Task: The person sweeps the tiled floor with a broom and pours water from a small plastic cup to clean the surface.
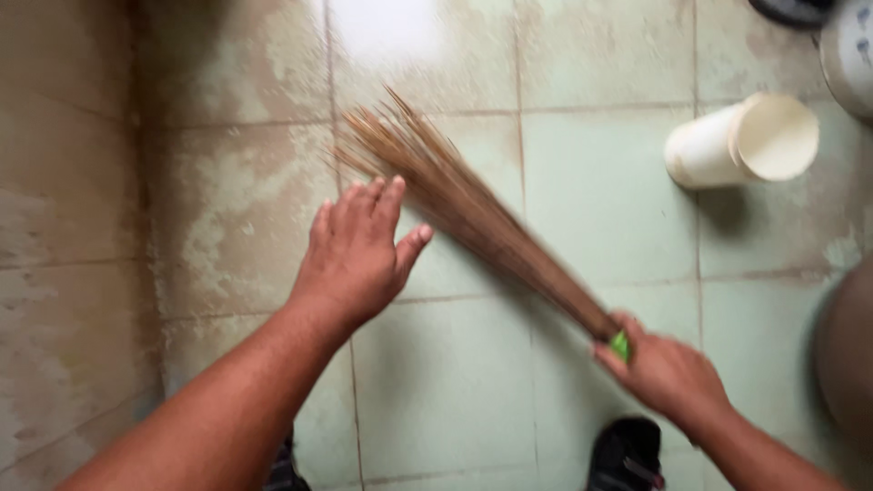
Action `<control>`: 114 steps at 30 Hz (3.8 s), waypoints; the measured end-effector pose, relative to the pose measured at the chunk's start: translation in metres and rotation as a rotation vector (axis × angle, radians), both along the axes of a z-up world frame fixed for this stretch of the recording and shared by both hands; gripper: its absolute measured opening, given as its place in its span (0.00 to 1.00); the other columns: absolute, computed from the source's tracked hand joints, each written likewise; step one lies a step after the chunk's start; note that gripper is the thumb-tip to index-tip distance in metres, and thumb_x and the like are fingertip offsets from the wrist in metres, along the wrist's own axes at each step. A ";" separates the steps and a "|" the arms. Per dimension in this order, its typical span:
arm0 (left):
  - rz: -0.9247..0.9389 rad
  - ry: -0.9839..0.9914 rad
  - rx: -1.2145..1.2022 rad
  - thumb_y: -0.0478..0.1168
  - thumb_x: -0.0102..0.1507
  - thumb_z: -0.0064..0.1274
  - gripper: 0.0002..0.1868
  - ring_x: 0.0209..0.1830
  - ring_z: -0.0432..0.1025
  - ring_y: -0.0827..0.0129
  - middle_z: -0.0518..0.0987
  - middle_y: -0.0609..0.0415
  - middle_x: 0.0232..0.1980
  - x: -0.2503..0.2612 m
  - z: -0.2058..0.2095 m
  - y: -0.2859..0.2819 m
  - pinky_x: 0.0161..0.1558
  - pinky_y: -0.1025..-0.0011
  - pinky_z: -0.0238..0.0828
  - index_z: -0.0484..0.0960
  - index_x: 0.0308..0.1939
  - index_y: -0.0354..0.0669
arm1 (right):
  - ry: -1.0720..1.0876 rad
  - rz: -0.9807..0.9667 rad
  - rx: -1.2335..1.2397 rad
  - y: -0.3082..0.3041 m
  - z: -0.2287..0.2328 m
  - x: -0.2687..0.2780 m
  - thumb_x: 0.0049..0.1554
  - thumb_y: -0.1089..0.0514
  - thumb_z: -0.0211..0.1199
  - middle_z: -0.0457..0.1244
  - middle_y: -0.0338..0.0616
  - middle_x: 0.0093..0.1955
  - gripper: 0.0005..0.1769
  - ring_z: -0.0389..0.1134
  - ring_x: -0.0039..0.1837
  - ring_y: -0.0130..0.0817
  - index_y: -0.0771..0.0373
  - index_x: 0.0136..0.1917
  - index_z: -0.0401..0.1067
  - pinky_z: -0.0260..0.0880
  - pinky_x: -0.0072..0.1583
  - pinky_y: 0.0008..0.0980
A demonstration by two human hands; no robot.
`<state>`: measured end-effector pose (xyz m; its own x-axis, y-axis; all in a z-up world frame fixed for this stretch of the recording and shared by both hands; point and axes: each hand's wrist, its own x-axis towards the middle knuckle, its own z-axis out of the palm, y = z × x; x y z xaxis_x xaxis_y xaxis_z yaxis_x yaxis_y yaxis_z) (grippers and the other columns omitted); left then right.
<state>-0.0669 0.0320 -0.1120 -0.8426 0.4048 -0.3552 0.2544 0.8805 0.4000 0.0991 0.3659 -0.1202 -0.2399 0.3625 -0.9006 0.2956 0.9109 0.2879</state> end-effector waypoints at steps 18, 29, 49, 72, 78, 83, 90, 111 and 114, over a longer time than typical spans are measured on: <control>0.153 0.081 -0.105 0.60 0.68 0.41 0.38 0.76 0.52 0.51 0.63 0.43 0.75 0.078 0.054 0.058 0.72 0.48 0.43 0.60 0.75 0.41 | 0.155 -0.054 -0.136 0.073 0.045 0.033 0.60 0.28 0.50 0.73 0.48 0.49 0.36 0.75 0.53 0.45 0.42 0.75 0.58 0.75 0.56 0.46; 0.435 0.022 -0.131 0.62 0.68 0.40 0.39 0.77 0.50 0.50 0.60 0.43 0.76 0.154 0.062 0.100 0.71 0.46 0.42 0.58 0.76 0.42 | 0.088 0.577 -0.329 0.089 0.066 0.029 0.56 0.29 0.54 0.71 0.43 0.50 0.37 0.73 0.53 0.47 0.45 0.72 0.57 0.75 0.54 0.47; 0.861 -0.264 -0.252 0.62 0.67 0.41 0.39 0.79 0.45 0.56 0.57 0.50 0.80 0.336 0.125 -0.020 0.74 0.49 0.36 0.57 0.78 0.50 | 0.097 0.790 -0.442 -0.067 0.079 0.087 0.59 0.32 0.55 0.72 0.44 0.46 0.31 0.75 0.50 0.46 0.50 0.67 0.62 0.75 0.51 0.47; 1.057 -0.300 -0.336 0.48 0.66 0.46 0.34 0.77 0.51 0.53 0.61 0.49 0.76 0.435 0.106 0.000 0.70 0.47 0.46 0.58 0.76 0.47 | -0.011 1.079 -0.529 -0.072 0.079 0.126 0.59 0.31 0.56 0.72 0.46 0.48 0.32 0.73 0.53 0.49 0.51 0.67 0.62 0.73 0.53 0.48; 1.130 -0.288 -0.297 0.48 0.67 0.45 0.32 0.76 0.55 0.59 0.64 0.53 0.75 0.428 0.114 0.036 0.73 0.50 0.49 0.60 0.74 0.46 | 0.201 0.716 -0.383 -0.009 0.080 0.109 0.58 0.29 0.59 0.72 0.48 0.47 0.32 0.73 0.51 0.52 0.47 0.66 0.63 0.73 0.50 0.48; 1.207 -0.301 -0.306 0.47 0.66 0.45 0.34 0.78 0.52 0.54 0.62 0.50 0.77 0.425 0.125 0.070 0.69 0.48 0.44 0.58 0.76 0.48 | 0.011 0.917 -0.327 0.033 0.080 0.074 0.59 0.30 0.55 0.73 0.41 0.44 0.28 0.77 0.48 0.42 0.45 0.66 0.66 0.77 0.50 0.45; 1.283 -0.301 -0.317 0.45 0.67 0.44 0.31 0.75 0.55 0.57 0.65 0.51 0.74 0.450 0.137 0.109 0.71 0.52 0.49 0.60 0.74 0.44 | 0.019 1.000 -0.486 0.068 0.090 0.093 0.58 0.29 0.58 0.72 0.45 0.41 0.38 0.74 0.47 0.44 0.47 0.74 0.56 0.74 0.49 0.44; 1.471 -0.038 -0.371 0.41 0.67 0.46 0.26 0.69 0.65 0.51 0.73 0.44 0.68 0.622 0.060 0.089 0.66 0.53 0.61 0.68 0.69 0.39 | -0.049 1.420 -0.459 -0.007 0.012 0.194 0.59 0.25 0.53 0.72 0.43 0.45 0.36 0.75 0.47 0.41 0.43 0.72 0.60 0.74 0.48 0.43; 1.487 -0.105 -0.344 0.42 0.67 0.45 0.27 0.70 0.63 0.52 0.71 0.45 0.69 0.634 0.062 0.103 0.66 0.51 0.58 0.65 0.71 0.39 | 0.004 0.924 -0.415 -0.018 0.007 0.231 0.60 0.27 0.50 0.70 0.45 0.46 0.37 0.78 0.45 0.41 0.46 0.75 0.55 0.82 0.42 0.41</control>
